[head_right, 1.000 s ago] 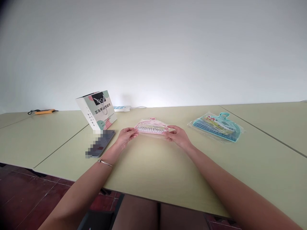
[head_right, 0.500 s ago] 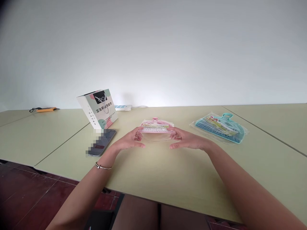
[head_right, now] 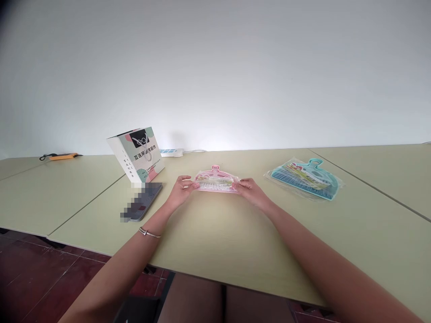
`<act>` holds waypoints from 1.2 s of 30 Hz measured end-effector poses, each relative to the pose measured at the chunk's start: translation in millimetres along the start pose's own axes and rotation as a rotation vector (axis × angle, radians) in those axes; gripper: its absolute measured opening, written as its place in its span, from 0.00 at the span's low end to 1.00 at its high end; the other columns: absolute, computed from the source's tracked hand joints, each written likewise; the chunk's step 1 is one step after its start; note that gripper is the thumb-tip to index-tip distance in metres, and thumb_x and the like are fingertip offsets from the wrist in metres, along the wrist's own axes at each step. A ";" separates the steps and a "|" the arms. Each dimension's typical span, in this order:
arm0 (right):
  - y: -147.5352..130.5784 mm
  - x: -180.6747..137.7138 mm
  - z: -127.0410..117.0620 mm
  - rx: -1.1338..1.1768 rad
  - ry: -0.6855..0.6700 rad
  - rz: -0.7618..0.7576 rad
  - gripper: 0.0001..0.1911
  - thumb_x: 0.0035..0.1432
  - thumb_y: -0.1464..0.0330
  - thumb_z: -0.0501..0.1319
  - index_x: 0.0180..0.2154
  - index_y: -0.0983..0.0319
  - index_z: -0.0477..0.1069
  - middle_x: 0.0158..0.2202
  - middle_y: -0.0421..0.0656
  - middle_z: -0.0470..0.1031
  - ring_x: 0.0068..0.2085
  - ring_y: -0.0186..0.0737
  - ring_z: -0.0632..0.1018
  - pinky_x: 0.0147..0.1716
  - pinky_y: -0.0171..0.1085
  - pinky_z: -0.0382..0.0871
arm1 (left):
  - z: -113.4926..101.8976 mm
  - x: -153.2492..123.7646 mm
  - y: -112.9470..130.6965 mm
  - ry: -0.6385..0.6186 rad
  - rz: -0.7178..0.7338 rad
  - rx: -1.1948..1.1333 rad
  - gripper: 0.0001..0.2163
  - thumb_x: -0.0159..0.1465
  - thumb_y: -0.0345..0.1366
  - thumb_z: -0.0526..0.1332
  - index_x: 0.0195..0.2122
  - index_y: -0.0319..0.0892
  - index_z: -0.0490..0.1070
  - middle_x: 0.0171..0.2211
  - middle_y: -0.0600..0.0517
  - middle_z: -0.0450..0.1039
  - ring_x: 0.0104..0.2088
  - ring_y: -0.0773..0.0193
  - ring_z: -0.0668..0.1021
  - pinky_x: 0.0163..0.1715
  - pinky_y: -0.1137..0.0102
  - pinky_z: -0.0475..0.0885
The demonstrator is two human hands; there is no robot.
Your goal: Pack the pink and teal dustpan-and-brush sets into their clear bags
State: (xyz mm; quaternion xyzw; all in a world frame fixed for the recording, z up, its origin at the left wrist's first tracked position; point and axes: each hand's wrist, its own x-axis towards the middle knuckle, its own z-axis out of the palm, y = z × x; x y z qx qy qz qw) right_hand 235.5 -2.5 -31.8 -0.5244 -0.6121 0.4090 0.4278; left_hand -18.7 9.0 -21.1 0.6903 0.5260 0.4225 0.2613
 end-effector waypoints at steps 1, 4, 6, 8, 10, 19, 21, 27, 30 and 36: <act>1.9 -0.3 3.1 0.069 -0.025 0.027 0.19 0.43 0.50 0.63 0.28 0.60 0.74 0.33 0.42 0.74 0.44 0.46 0.74 0.41 0.39 0.69 | 0.8 0.1 -1.2 -0.026 -0.024 -0.023 0.09 0.56 0.40 0.60 0.24 0.41 0.75 0.34 0.50 0.68 0.44 0.61 0.70 0.42 0.72 0.64; 5.8 -0.6 9.3 0.168 -0.009 0.116 0.13 0.42 0.58 0.66 0.27 0.59 0.68 0.32 0.41 0.75 0.42 0.44 0.75 0.41 0.39 0.69 | 1.2 -0.1 -3.5 -0.082 -0.079 -0.013 0.13 0.56 0.43 0.59 0.20 0.40 0.67 0.26 0.54 0.67 0.33 0.65 0.71 0.34 0.72 0.64; 5.7 -0.5 7.9 0.189 0.014 0.162 0.12 0.40 0.64 0.66 0.25 0.58 0.64 0.33 0.41 0.75 0.41 0.42 0.75 0.41 0.38 0.69 | -0.7 -1.2 -2.5 -0.047 -0.089 0.068 0.15 0.54 0.44 0.60 0.19 0.41 0.61 0.23 0.56 0.65 0.28 0.67 0.68 0.29 0.73 0.61; 2.6 -1.5 1.6 0.182 -0.025 0.196 0.13 0.38 0.67 0.65 0.26 0.58 0.62 0.33 0.40 0.74 0.41 0.41 0.75 0.41 0.37 0.69 | -3.9 -3.4 0.7 -0.045 -0.103 0.134 0.14 0.53 0.43 0.61 0.21 0.41 0.59 0.23 0.57 0.65 0.26 0.68 0.68 0.27 0.73 0.60; -3.0 -4.4 -7.8 0.137 -0.137 0.224 0.17 0.36 0.69 0.66 0.29 0.58 0.61 0.36 0.40 0.73 0.42 0.41 0.74 0.41 0.36 0.68 | -7.3 -6.3 4.5 -0.146 -0.139 0.123 0.13 0.51 0.42 0.63 0.26 0.42 0.60 0.25 0.56 0.67 0.26 0.68 0.70 0.26 0.73 0.61; -19.1 -14.9 -17.5 -0.351 -0.304 0.164 0.28 0.34 0.52 0.67 0.31 0.57 0.55 0.33 0.38 0.64 0.34 0.39 0.69 0.27 0.33 0.62 | -8.7 -13.0 4.0 -0.553 -0.124 -0.079 0.23 0.49 0.40 0.67 0.41 0.43 0.56 0.28 0.57 0.66 0.28 0.69 0.70 0.25 0.75 0.64; -18.4 -14.0 -15.9 -0.382 -0.315 0.126 0.28 0.34 0.50 0.66 0.30 0.57 0.54 0.30 0.37 0.64 0.32 0.38 0.68 0.26 0.33 0.61 | -8.1 -13.5 4.9 -0.570 -0.124 -0.078 0.23 0.50 0.40 0.66 0.42 0.43 0.56 0.27 0.58 0.67 0.26 0.70 0.70 0.24 0.75 0.63; -19.7 -12.8 -28.3 -0.467 -0.410 0.101 0.22 0.40 0.53 0.63 0.29 0.57 0.56 0.24 0.35 0.58 0.26 0.34 0.63 0.25 0.34 0.58 | -7.0 -14.5 8.1 -0.621 -0.116 -0.081 0.22 0.53 0.40 0.64 0.43 0.43 0.54 0.24 0.60 0.65 0.22 0.71 0.69 0.22 0.75 0.63; -20.9 -12.5 -31.3 -0.494 -0.425 0.115 0.20 0.40 0.55 0.63 0.29 0.57 0.57 0.24 0.35 0.59 0.26 0.34 0.62 0.25 0.34 0.57 | -5.3 -14.3 6.5 -0.641 -0.123 -0.123 0.22 0.53 0.40 0.64 0.43 0.43 0.53 0.24 0.60 0.65 0.23 0.72 0.69 0.23 0.75 0.63; -21.1 -11.7 -31.8 -0.571 -0.420 0.176 0.20 0.38 0.56 0.65 0.25 0.58 0.56 0.23 0.37 0.63 0.26 0.36 0.65 0.24 0.35 0.55 | -1.6 -13.6 4.4 -0.626 -0.123 -0.134 0.24 0.52 0.38 0.65 0.46 0.43 0.55 0.26 0.59 0.66 0.24 0.70 0.70 0.23 0.74 0.64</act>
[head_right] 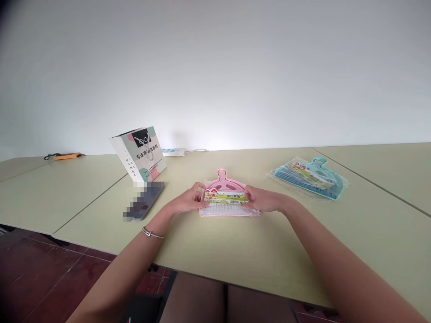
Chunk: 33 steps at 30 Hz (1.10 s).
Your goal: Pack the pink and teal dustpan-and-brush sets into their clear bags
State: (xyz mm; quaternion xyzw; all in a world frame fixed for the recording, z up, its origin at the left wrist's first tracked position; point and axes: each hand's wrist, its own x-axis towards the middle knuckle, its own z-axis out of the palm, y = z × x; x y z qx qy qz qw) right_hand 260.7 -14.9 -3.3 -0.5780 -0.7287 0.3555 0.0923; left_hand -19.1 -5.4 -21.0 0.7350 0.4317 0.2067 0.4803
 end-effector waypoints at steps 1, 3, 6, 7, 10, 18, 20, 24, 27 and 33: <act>0.9 -0.1 -0.4 0.003 -0.003 0.001 0.20 0.38 0.56 0.65 0.26 0.58 0.56 0.24 0.37 0.64 0.26 0.36 0.65 0.24 0.35 0.55 | -0.1 0.2 0.0 0.001 -0.003 0.006 0.24 0.52 0.38 0.65 0.46 0.43 0.55 0.25 0.59 0.66 0.24 0.70 0.70 0.23 0.74 0.64; 2.6 -0.4 -1.0 0.032 -0.028 -0.023 0.21 0.38 0.55 0.66 0.26 0.58 0.57 0.24 0.37 0.64 0.26 0.36 0.66 0.24 0.35 0.56 | -0.6 0.2 0.0 -0.007 -0.013 -0.003 0.25 0.52 0.37 0.65 0.47 0.43 0.54 0.25 0.59 0.65 0.24 0.70 0.70 0.23 0.74 0.64; 2.9 -0.3 0.5 0.088 -0.058 -0.050 0.22 0.40 0.53 0.65 0.26 0.58 0.56 0.25 0.36 0.63 0.26 0.34 0.65 0.23 0.34 0.56 | -1.4 0.2 -0.1 -0.018 -0.020 -0.028 0.25 0.52 0.37 0.65 0.47 0.44 0.54 0.26 0.59 0.66 0.24 0.70 0.70 0.24 0.74 0.64; 2.4 0.3 1.7 0.098 -0.045 -0.048 0.22 0.40 0.52 0.64 0.25 0.58 0.56 0.24 0.36 0.63 0.26 0.34 0.65 0.23 0.34 0.56 | -1.5 0.2 -0.2 -0.020 -0.021 -0.031 0.25 0.52 0.37 0.65 0.47 0.44 0.54 0.26 0.59 0.66 0.24 0.70 0.70 0.24 0.74 0.64; 1.4 3.7 5.8 0.094 0.027 -0.034 0.23 0.41 0.51 0.63 0.24 0.58 0.54 0.23 0.35 0.61 0.24 0.32 0.64 0.22 0.33 0.54 | -1.8 0.1 0.1 -0.023 -0.025 -0.025 0.26 0.52 0.37 0.65 0.48 0.43 0.53 0.25 0.59 0.65 0.23 0.70 0.70 0.24 0.73 0.63; 18.9 8.7 -7.4 -0.011 0.151 -0.051 0.23 0.40 0.52 0.63 0.22 0.58 0.53 0.21 0.35 0.59 0.24 0.33 0.62 0.23 0.34 0.53 | -0.2 -4.8 7.0 0.086 -0.014 0.122 0.29 0.56 0.51 0.59 0.54 0.42 0.51 0.24 0.58 0.66 0.23 0.68 0.71 0.28 0.71 0.64; 28.9 9.7 -13.3 -0.033 0.174 -0.032 0.22 0.40 0.52 0.63 0.22 0.58 0.55 0.22 0.36 0.61 0.25 0.34 0.63 0.24 0.34 0.54 | -0.2 -5.1 8.0 0.155 0.002 0.153 0.28 0.60 0.51 0.54 0.55 0.41 0.52 0.24 0.58 0.66 0.22 0.68 0.71 0.29 0.71 0.65; 52.8 16.9 -21.2 -0.043 0.322 0.015 0.19 0.41 0.54 0.63 0.26 0.58 0.58 0.24 0.37 0.64 0.27 0.36 0.66 0.26 0.35 0.57 | -2.4 -3.9 7.7 0.268 0.058 0.278 0.21 0.64 0.49 0.47 0.52 0.43 0.63 0.21 0.57 0.66 0.21 0.67 0.69 0.29 0.71 0.64; 67.4 24.4 -24.6 -0.019 0.457 0.112 0.17 0.42 0.57 0.62 0.29 0.58 0.58 0.28 0.39 0.67 0.31 0.39 0.69 0.28 0.36 0.60 | -4.5 -3.3 7.3 0.324 0.062 0.351 0.22 0.65 0.48 0.44 0.49 0.44 0.70 0.19 0.55 0.66 0.22 0.66 0.69 0.29 0.72 0.65; 83.2 30.6 -29.3 0.023 0.639 0.216 0.13 0.48 0.60 0.58 0.32 0.58 0.56 0.29 0.41 0.67 0.32 0.42 0.71 0.29 0.38 0.61 | -4.4 -3.5 6.9 0.345 0.015 0.376 0.24 0.65 0.49 0.42 0.53 0.45 0.69 0.22 0.54 0.70 0.24 0.65 0.70 0.29 0.71 0.66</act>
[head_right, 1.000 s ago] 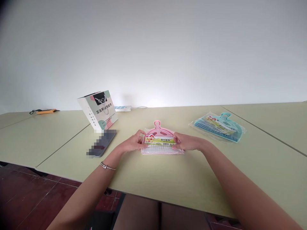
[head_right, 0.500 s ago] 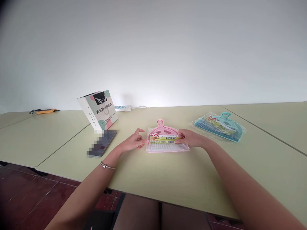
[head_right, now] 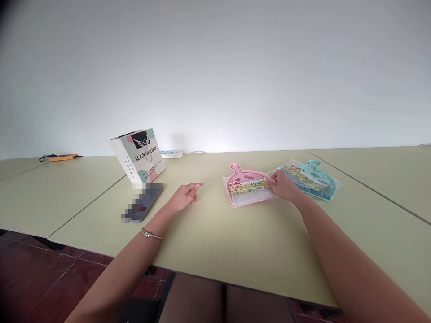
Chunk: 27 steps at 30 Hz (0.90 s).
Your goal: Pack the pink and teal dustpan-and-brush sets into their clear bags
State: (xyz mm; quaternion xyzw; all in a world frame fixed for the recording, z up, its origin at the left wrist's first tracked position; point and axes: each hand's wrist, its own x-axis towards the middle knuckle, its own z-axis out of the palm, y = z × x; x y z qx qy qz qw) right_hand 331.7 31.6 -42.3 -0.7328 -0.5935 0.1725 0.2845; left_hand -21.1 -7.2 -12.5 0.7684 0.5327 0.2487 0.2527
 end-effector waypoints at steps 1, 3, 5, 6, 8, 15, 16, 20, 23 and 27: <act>1.5 0.4 -0.2 0.003 0.011 0.006 0.14 0.48 0.60 0.58 0.32 0.58 0.55 0.29 0.41 0.67 0.32 0.43 0.71 0.29 0.38 0.61 | 0.4 -0.3 0.5 -0.015 -0.009 0.014 0.24 0.65 0.49 0.42 0.52 0.44 0.69 0.22 0.54 0.70 0.24 0.65 0.71 0.29 0.71 0.66; 2.9 -0.2 0.7 0.007 0.011 0.005 0.14 0.47 0.60 0.59 0.32 0.58 0.55 0.28 0.41 0.67 0.31 0.43 0.72 0.29 0.39 0.61 | 1.0 -1.2 2.0 -0.046 -0.015 0.022 0.24 0.65 0.48 0.42 0.53 0.44 0.68 0.22 0.54 0.71 0.23 0.64 0.71 0.30 0.70 0.66; 1.1 -2.8 4.3 0.013 0.001 -0.027 0.14 0.48 0.60 0.58 0.32 0.58 0.55 0.27 0.40 0.68 0.31 0.43 0.72 0.30 0.39 0.62 | 1.4 -2.1 3.5 -0.063 -0.012 -0.005 0.25 0.65 0.50 0.40 0.54 0.44 0.67 0.22 0.54 0.71 0.23 0.64 0.71 0.31 0.69 0.67; -1.1 -4.9 7.4 0.016 -0.006 -0.055 0.13 0.48 0.60 0.57 0.33 0.58 0.56 0.27 0.39 0.68 0.31 0.43 0.72 0.30 0.38 0.62 | 1.5 -2.5 4.0 -0.067 -0.013 -0.020 0.26 0.65 0.51 0.39 0.54 0.44 0.67 0.22 0.54 0.71 0.23 0.64 0.72 0.32 0.69 0.67; -7.8 -10.4 16.3 0.024 -0.033 -0.127 0.12 0.50 0.59 0.56 0.34 0.58 0.57 0.25 0.38 0.68 0.31 0.42 0.72 0.31 0.38 0.62 | 1.7 -2.7 4.5 -0.075 -0.024 -0.030 0.28 0.65 0.52 0.37 0.51 0.43 0.69 0.22 0.53 0.70 0.25 0.63 0.73 0.34 0.68 0.67; -41.7 -31.7 39.5 0.114 -0.033 -0.345 0.19 0.51 0.52 0.54 0.38 0.59 0.68 0.38 0.45 0.70 0.41 0.44 0.73 0.37 0.40 0.65 | 6.7 4.4 0.0 0.100 0.112 0.040 0.22 0.65 0.50 0.44 0.45 0.43 0.72 0.42 0.47 0.70 0.43 0.60 0.73 0.47 0.67 0.66; -46.9 -34.8 37.1 0.117 -0.032 -0.381 0.20 0.51 0.51 0.54 0.35 0.59 0.70 0.41 0.46 0.70 0.45 0.46 0.71 0.40 0.40 0.64 | 8.1 6.0 -1.5 0.111 0.119 0.023 0.21 0.65 0.49 0.46 0.46 0.43 0.71 0.44 0.46 0.69 0.45 0.60 0.72 0.48 0.67 0.65; -65.1 -49.0 17.2 0.149 -0.414 -0.426 0.24 0.55 0.49 0.50 0.27 0.61 0.72 0.33 0.44 0.75 0.41 0.44 0.74 0.39 0.38 0.63 | 15.1 10.7 -9.7 0.113 0.086 -0.043 0.20 0.64 0.48 0.48 0.48 0.43 0.70 0.48 0.45 0.69 0.50 0.59 0.71 0.51 0.64 0.64; -73.7 -58.1 5.0 0.129 -0.716 -0.375 0.24 0.55 0.50 0.52 0.26 0.62 0.73 0.28 0.43 0.74 0.34 0.41 0.74 0.33 0.35 0.62 | 20.5 11.3 -13.7 0.026 0.081 -0.121 0.20 0.62 0.50 0.52 0.48 0.45 0.70 0.49 0.46 0.70 0.50 0.57 0.71 0.51 0.63 0.65; -79.9 -64.4 1.2 0.064 -0.844 -0.378 0.19 0.52 0.53 0.56 0.24 0.62 0.69 0.26 0.41 0.69 0.28 0.35 0.68 0.26 0.33 0.57 | 23.2 18.3 -10.7 -0.032 -0.034 -0.303 0.22 0.61 0.49 0.53 0.51 0.41 0.67 0.51 0.45 0.70 0.51 0.56 0.71 0.52 0.63 0.63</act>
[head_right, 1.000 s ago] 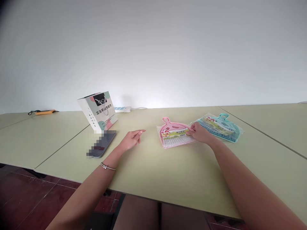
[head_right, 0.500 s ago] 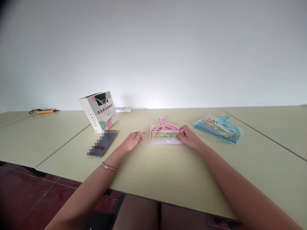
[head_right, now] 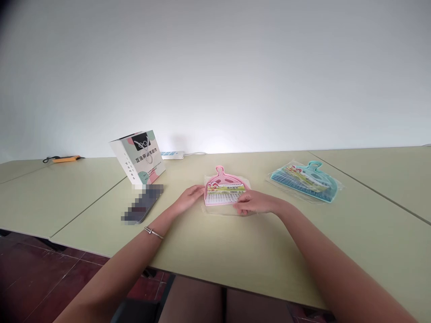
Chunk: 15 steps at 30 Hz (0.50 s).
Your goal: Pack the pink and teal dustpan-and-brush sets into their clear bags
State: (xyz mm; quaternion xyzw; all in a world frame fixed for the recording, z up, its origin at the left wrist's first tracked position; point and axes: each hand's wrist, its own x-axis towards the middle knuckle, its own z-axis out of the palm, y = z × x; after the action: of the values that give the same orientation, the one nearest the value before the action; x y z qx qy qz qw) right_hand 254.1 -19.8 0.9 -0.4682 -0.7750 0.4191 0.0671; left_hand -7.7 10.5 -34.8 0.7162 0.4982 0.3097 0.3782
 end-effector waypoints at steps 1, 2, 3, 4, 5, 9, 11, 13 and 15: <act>-0.8 0.2 0.7 -0.016 -0.011 0.001 0.18 0.51 0.54 0.57 0.23 0.62 0.67 0.24 0.39 0.67 0.26 0.33 0.66 0.24 0.33 0.55 | -0.2 4.6 2.2 0.028 -0.069 -0.040 0.25 0.61 0.49 0.54 0.55 0.40 0.64 0.54 0.43 0.67 0.52 0.55 0.70 0.53 0.64 0.63; -1.0 0.7 1.3 -0.037 -0.014 0.001 0.17 0.50 0.55 0.58 0.23 0.62 0.65 0.23 0.38 0.64 0.24 0.31 0.63 0.23 0.32 0.53 | -0.7 10.6 4.9 0.049 -0.135 -0.072 0.29 0.60 0.49 0.55 0.59 0.38 0.58 0.56 0.40 0.64 0.53 0.54 0.70 0.53 0.64 0.63; -0.9 1.3 1.8 -0.059 -0.016 -0.005 0.16 0.49 0.55 0.58 0.23 0.61 0.63 0.23 0.37 0.61 0.24 0.30 0.60 0.22 0.32 0.51 | -1.3 17.6 7.7 0.060 -0.193 -0.096 0.35 0.58 0.50 0.57 0.62 0.38 0.51 0.59 0.39 0.60 0.54 0.53 0.70 0.52 0.64 0.63; -0.4 2.0 2.2 -0.078 -0.017 -0.014 0.16 0.49 0.56 0.59 0.23 0.61 0.62 0.23 0.36 0.59 0.24 0.30 0.59 0.22 0.32 0.50 | -1.8 25.6 10.6 0.047 -0.225 -0.127 0.40 0.56 0.51 0.59 0.64 0.38 0.43 0.61 0.38 0.56 0.54 0.52 0.70 0.51 0.64 0.64; 0.3 2.7 2.6 -0.091 -0.019 -0.022 0.16 0.49 0.56 0.59 0.23 0.61 0.61 0.23 0.36 0.58 0.24 0.30 0.58 0.22 0.32 0.50 | -1.8 34.1 13.4 0.022 -0.243 -0.150 0.44 0.55 0.52 0.60 0.65 0.39 0.39 0.62 0.37 0.54 0.53 0.52 0.70 0.50 0.65 0.65; 5.0 4.9 3.0 -0.090 -0.021 -0.043 0.15 0.50 0.57 0.58 0.23 0.61 0.59 0.23 0.35 0.57 0.24 0.30 0.58 0.22 0.32 0.50 | 7.0 64.6 20.5 -0.080 -0.191 -0.101 0.35 0.52 0.52 0.63 0.57 0.40 0.57 0.53 0.41 0.66 0.49 0.55 0.72 0.45 0.68 0.66; 8.2 5.9 2.8 -0.072 0.042 -0.049 0.15 0.50 0.58 0.57 0.22 0.61 0.57 0.22 0.35 0.57 0.24 0.30 0.58 0.22 0.32 0.50 | 14.4 72.2 20.0 -0.039 -0.167 -0.001 0.23 0.52 0.50 0.64 0.43 0.40 0.66 0.44 0.45 0.72 0.43 0.57 0.74 0.39 0.69 0.67; 12.0 7.8 3.0 -0.058 0.146 -0.057 0.15 0.50 0.59 0.57 0.22 0.61 0.56 0.22 0.35 0.59 0.24 0.31 0.60 0.23 0.32 0.52 | 19.2 72.9 17.1 0.084 -0.151 0.043 0.16 0.51 0.47 0.65 0.31 0.41 0.65 0.34 0.50 0.73 0.34 0.62 0.74 0.32 0.70 0.67; 15.5 11.8 4.6 -0.043 0.276 -0.051 0.13 0.49 0.60 0.59 0.23 0.60 0.58 0.24 0.37 0.62 0.26 0.33 0.63 0.24 0.33 0.55 | 19.0 68.0 14.2 0.239 -0.146 0.016 0.14 0.52 0.45 0.64 0.25 0.42 0.61 0.26 0.54 0.69 0.28 0.66 0.71 0.27 0.72 0.65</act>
State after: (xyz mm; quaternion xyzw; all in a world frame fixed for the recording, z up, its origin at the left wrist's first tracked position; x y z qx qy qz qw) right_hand 255.7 -10.0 -16.4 -0.5028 -0.7789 0.3322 0.1737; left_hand 35.9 67.4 -28.1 0.6392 0.5927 0.3606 0.3320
